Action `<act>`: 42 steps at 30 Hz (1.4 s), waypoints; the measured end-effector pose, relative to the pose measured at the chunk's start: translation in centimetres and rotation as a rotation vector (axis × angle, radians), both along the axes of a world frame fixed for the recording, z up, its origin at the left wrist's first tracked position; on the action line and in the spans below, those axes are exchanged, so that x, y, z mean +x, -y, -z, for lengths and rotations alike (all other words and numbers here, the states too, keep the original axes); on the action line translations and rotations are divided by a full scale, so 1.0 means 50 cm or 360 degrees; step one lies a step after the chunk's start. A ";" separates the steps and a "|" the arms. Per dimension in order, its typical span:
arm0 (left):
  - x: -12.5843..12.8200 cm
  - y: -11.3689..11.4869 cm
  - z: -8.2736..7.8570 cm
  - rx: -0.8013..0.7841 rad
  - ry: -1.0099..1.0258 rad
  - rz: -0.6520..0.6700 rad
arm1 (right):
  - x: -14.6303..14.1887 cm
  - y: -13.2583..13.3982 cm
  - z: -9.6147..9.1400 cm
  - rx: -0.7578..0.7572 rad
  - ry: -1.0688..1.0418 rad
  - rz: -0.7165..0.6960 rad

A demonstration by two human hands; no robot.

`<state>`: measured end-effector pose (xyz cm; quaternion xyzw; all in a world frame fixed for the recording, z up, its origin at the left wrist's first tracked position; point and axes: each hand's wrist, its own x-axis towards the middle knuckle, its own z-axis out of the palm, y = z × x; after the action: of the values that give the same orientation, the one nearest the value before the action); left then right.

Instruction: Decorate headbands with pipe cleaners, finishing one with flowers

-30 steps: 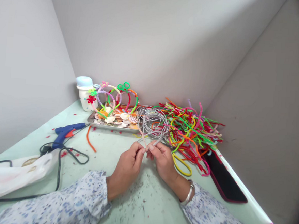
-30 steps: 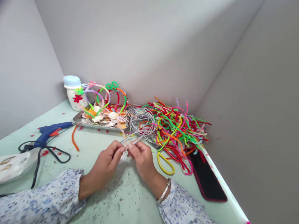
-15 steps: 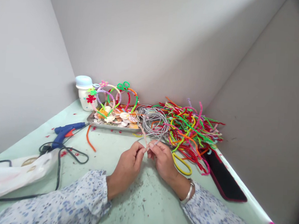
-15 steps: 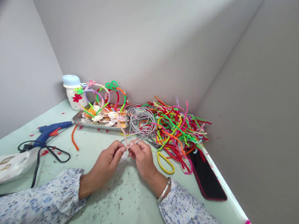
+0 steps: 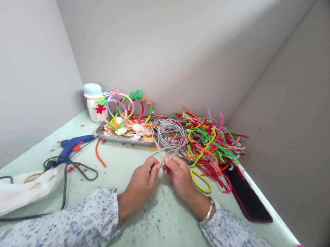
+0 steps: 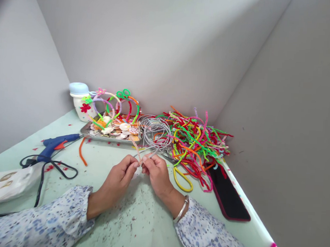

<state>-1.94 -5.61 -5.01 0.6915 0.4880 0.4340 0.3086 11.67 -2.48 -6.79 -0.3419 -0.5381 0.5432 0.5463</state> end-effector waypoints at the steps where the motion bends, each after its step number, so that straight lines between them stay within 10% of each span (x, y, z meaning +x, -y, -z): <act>1: 0.000 0.000 0.000 -0.0006 0.0005 0.0000 | 0.000 -0.001 0.001 0.0007 -0.0014 0.0002; 42: -0.002 -0.005 0.005 -0.0248 0.0462 0.0130 | -0.004 -0.004 0.005 -0.0087 -0.0032 0.0031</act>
<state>-2.04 -5.38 -5.28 0.6148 0.4421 0.4773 0.4459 11.48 -2.26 -7.05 -0.3566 -0.5142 0.5558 0.5473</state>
